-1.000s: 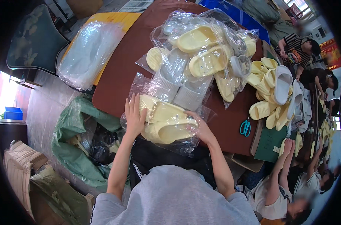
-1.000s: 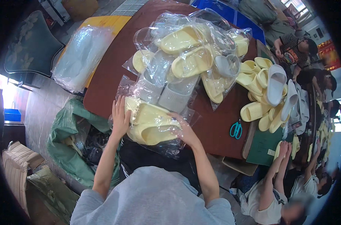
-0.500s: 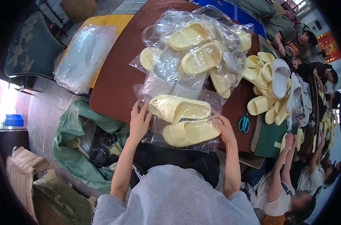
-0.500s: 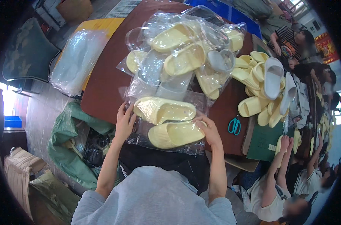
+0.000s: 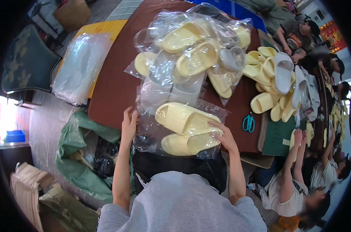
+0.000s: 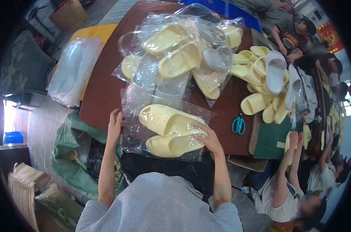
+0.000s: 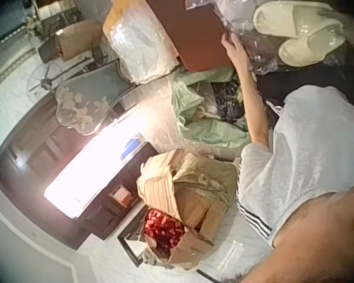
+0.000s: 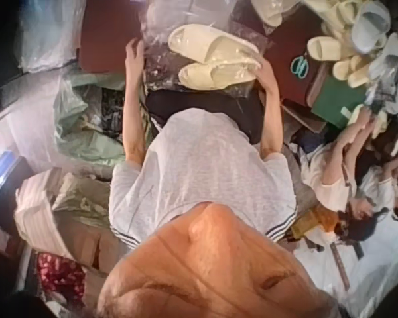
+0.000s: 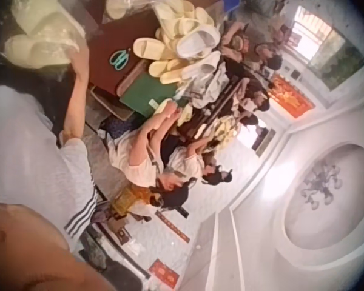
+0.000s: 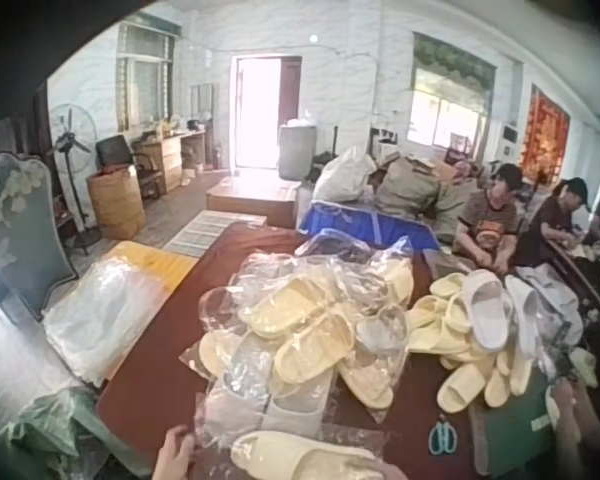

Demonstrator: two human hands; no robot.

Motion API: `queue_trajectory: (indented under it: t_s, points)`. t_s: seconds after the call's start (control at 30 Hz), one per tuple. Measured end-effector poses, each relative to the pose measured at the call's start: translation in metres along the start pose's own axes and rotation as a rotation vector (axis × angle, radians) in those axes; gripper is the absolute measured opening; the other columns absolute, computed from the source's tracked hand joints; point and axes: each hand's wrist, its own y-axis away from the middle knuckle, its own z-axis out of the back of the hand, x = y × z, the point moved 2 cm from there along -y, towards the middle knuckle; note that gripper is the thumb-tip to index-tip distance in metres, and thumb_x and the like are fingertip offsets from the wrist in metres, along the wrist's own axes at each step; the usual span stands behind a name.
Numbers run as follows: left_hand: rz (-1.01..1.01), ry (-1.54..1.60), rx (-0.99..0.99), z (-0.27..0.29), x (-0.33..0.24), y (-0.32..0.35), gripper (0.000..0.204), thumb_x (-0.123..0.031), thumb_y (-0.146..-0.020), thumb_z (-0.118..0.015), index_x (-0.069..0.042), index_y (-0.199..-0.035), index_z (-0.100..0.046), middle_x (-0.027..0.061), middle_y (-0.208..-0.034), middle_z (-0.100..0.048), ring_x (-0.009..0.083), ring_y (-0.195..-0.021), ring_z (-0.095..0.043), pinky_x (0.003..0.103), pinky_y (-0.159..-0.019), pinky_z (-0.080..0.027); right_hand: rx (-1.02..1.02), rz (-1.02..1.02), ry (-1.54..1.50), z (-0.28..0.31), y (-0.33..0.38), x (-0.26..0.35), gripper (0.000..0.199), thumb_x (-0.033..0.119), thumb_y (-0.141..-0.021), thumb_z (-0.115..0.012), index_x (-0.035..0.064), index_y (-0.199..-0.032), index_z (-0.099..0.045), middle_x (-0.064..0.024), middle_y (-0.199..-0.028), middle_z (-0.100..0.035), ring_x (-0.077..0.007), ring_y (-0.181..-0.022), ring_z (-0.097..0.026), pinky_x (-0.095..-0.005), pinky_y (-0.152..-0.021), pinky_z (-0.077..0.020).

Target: The person packages pairs of slippers into plastic bags by hand and places the packaged slippers on the table.

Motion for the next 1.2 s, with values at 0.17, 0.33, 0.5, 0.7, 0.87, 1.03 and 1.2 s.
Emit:
queue_trajectory:
  t_s: [0.17,0.33,0.5,0.7,0.87,1.03,1.2]
  points:
    - [-0.032,0.024,0.151,0.003,0.001,0.034,0.073,-0.019,-0.099,-0.060,-0.009,-0.156,-0.016,0.0087,-0.097,-0.067,0.0128,-0.086,-0.062,0.025,-0.074,-0.051,-0.102,0.009,-0.081,0.011,0.010,0.014,0.046,0.005,-0.082,-0.072,0.0047,-0.127,-0.065,-0.0087,-0.132,-0.061,-0.0169,-0.119,-0.056,-0.0312,-0.101,-0.0438]
    - [-0.146,-0.145,0.220,0.003,-0.013,0.075,0.072,0.002,-0.092,-0.059,-0.013,-0.156,-0.027,-0.0026,-0.085,-0.055,0.0057,-0.072,-0.049,0.021,-0.064,-0.042,-0.170,0.063,-0.098,0.020,0.009,0.019,0.042,0.008,-0.084,-0.074,0.0051,-0.125,-0.066,-0.0072,-0.128,-0.062,-0.0154,-0.120,-0.054,-0.0305,-0.103,-0.0423]
    - [-0.234,-0.348,0.072,0.009,-0.017,0.069,0.075,0.001,-0.086,-0.066,-0.012,-0.153,-0.035,0.0051,-0.094,-0.054,0.0158,-0.083,-0.053,0.028,-0.076,-0.045,-0.301,0.190,0.025,0.055,0.008,0.014,0.043,0.006,-0.084,-0.073,0.0046,-0.127,-0.064,-0.0027,-0.125,-0.062,-0.0124,-0.116,-0.055,-0.0273,-0.101,-0.0423]
    - [-0.888,-0.902,0.121,-0.042,-0.069,0.039,0.066,-0.010,-0.085,-0.067,-0.007,-0.146,-0.042,0.0131,-0.152,-0.039,0.0380,-0.143,-0.031,0.051,-0.116,-0.026,-0.253,0.179,0.118,0.057,0.008,0.015,0.046,0.007,-0.084,-0.073,0.0042,-0.129,-0.062,-0.0056,-0.128,-0.060,-0.0163,-0.120,-0.054,-0.0295,-0.104,-0.0404]
    - [-0.908,-1.187,0.188,-0.082,-0.035,-0.011,0.061,-0.029,-0.095,-0.055,-0.015,-0.152,-0.036,0.0065,-0.162,-0.023,0.0339,-0.150,-0.013,0.056,-0.121,-0.006,-0.378,0.132,0.223,0.073,0.041,0.020,0.040,0.007,-0.081,-0.074,0.0027,-0.120,-0.067,-0.0086,-0.122,-0.064,-0.0187,-0.116,-0.057,-0.0312,-0.102,-0.0419]
    - [-0.911,-1.109,0.078,-0.073,-0.010,-0.015,0.065,-0.029,-0.093,-0.059,-0.016,-0.152,-0.036,0.0081,-0.162,-0.023,0.0348,-0.150,-0.013,0.058,-0.121,-0.007,-0.931,0.078,-0.142,0.153,0.157,-0.031,0.035,0.007,-0.087,-0.067,0.0021,-0.121,-0.063,-0.0078,-0.124,-0.060,-0.0182,-0.114,-0.057,-0.0306,-0.099,-0.0445]
    - [-0.877,-1.079,0.083,-0.068,-0.022,-0.007,0.065,-0.025,-0.090,-0.063,-0.015,-0.150,-0.039,0.0101,-0.161,-0.025,0.0371,-0.150,-0.015,0.058,-0.120,-0.008,-1.364,0.482,-0.673,0.173,0.214,-0.076,0.043,0.020,-0.098,-0.060,0.0057,-0.137,-0.047,-0.0132,-0.134,-0.055,-0.0239,-0.117,-0.058,-0.0355,-0.096,-0.0530]
